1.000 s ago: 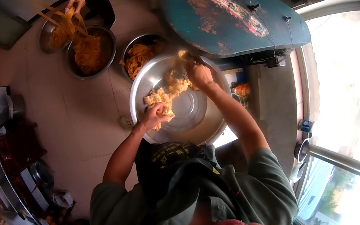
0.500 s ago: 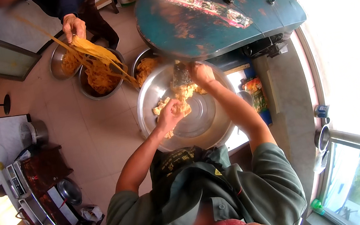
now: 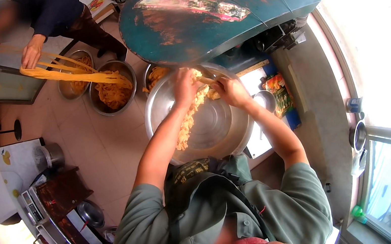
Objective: The person kneads a yellow dough-like mixture in a large metal bowl using both hands. They repeatedly lift, squeeze, and fold the mass to combine it. The person occasionally uses a wooden spatula to scrape the sides of the bowl and assist in mixing.
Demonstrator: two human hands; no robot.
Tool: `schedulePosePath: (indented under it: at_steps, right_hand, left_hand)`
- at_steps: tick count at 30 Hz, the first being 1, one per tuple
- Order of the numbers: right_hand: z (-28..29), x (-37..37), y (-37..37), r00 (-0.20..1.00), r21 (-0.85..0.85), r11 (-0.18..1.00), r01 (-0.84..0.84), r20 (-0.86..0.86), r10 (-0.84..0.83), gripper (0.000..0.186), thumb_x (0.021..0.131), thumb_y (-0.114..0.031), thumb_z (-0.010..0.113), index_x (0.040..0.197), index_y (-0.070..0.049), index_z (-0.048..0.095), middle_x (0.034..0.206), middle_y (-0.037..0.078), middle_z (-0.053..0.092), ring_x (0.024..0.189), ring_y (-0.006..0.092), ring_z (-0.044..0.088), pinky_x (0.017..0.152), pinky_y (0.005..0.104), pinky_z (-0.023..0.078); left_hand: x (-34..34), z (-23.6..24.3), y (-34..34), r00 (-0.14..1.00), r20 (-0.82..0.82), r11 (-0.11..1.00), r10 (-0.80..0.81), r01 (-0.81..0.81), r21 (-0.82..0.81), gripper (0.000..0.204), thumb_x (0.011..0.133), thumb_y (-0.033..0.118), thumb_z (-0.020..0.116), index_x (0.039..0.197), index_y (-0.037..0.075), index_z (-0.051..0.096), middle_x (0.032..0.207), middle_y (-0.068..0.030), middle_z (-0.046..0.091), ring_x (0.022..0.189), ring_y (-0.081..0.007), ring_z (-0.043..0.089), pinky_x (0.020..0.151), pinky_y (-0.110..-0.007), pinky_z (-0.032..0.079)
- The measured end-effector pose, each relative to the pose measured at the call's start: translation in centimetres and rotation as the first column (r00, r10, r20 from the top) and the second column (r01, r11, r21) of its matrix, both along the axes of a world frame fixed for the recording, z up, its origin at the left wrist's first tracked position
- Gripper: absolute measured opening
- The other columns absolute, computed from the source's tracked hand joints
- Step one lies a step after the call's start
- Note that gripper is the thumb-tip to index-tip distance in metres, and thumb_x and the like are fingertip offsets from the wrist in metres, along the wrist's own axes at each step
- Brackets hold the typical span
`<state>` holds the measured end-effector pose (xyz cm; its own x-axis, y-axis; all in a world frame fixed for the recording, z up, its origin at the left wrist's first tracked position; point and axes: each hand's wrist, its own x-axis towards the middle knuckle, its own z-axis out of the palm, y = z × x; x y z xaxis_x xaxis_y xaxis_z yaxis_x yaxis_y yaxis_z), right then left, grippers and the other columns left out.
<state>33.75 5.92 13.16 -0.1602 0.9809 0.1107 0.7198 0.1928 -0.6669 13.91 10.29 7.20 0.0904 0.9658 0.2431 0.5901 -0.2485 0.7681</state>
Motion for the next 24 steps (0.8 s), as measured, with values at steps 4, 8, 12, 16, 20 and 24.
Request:
schedulePosePath:
  at_steps: [4,8,12,16,20,24]
  right_hand:
    - [1.0,-1.3,1.3,0.99,-0.129,0.988,-0.082,0.107,0.096,0.027,0.096,-0.029,0.065,0.093,-0.003,0.073,0.08,0.022,0.069,0.075,0.0444,0.066,0.066,0.0496,0.052]
    - [2.8,-2.1,3.2,0.962,-0.208,0.965,-0.158,0.189,0.199,0.033,0.097,-0.036,0.062,0.091,-0.006,0.074,0.083,0.022,0.07,0.078,0.0447,0.067,0.069,0.0504,0.054]
    - [4.0,-2.5,4.7,0.952,-0.259,0.958,-0.121,0.244,0.187,0.042,0.097,-0.045,0.061,0.089,-0.006,0.075,0.086,0.023,0.07,0.081,0.0452,0.067,0.074,0.0507,0.055]
    - [4.8,-3.7,6.4,0.913,-0.278,0.944,-0.181,0.309,0.266,0.042,0.097,-0.043,0.057,0.094,-0.005,0.075,0.091,0.023,0.072,0.086,0.0441,0.069,0.08,0.05,0.056]
    - [3.3,-4.8,8.3,0.885,-0.36,0.923,-0.138,0.373,0.278,0.033,0.096,-0.028,0.056,0.128,-0.026,0.064,0.123,0.016,0.066,0.106,0.0361,0.068,0.089,0.0444,0.055]
    - [0.9,-5.6,10.3,0.732,-0.276,0.913,-0.3,0.547,0.406,0.053,0.092,-0.022,0.063,0.145,-0.024,0.056,0.138,0.014,0.06,0.119,0.0348,0.063,0.094,0.0432,0.053]
  left_hand:
    - [-0.7,-1.1,0.5,0.998,-0.068,1.0,-0.019,0.018,-0.024,0.035,0.071,0.006,0.082,0.1,0.007,0.062,0.102,-0.012,0.068,0.1,-0.037,0.064,0.086,-0.047,0.05]
    - [-1.4,-2.4,0.8,0.845,0.527,0.938,0.09,0.107,-0.331,0.026,0.08,-0.003,0.071,0.103,0.004,0.063,0.096,-0.0129,0.064,0.085,-0.0281,0.065,0.073,-0.039,0.054]
    - [-1.5,0.0,0.2,0.981,0.187,0.932,0.041,0.03,-0.362,0.024,0.081,-0.002,0.072,0.102,0.003,0.061,0.093,-0.0146,0.065,0.085,-0.0286,0.066,0.071,-0.038,0.054]
    - [-2.3,-1.1,-0.6,0.999,0.033,0.98,0.03,-0.023,-0.196,0.026,0.079,0.004,0.079,0.097,0.001,0.061,0.094,-0.016,0.07,0.088,-0.0339,0.069,0.077,-0.041,0.054]
    - [-2.3,0.9,-1.7,0.991,0.128,0.96,0.045,-0.008,-0.278,0.024,0.08,0.002,0.076,0.098,0.001,0.06,0.095,-0.0137,0.07,0.089,-0.0288,0.068,0.079,-0.039,0.054]
    - [-2.6,2.7,-5.3,0.96,0.277,0.966,0.048,0.026,-0.256,0.022,0.084,0.004,0.076,0.099,0.001,0.059,0.094,-0.0105,0.069,0.09,-0.0236,0.067,0.082,-0.036,0.053]
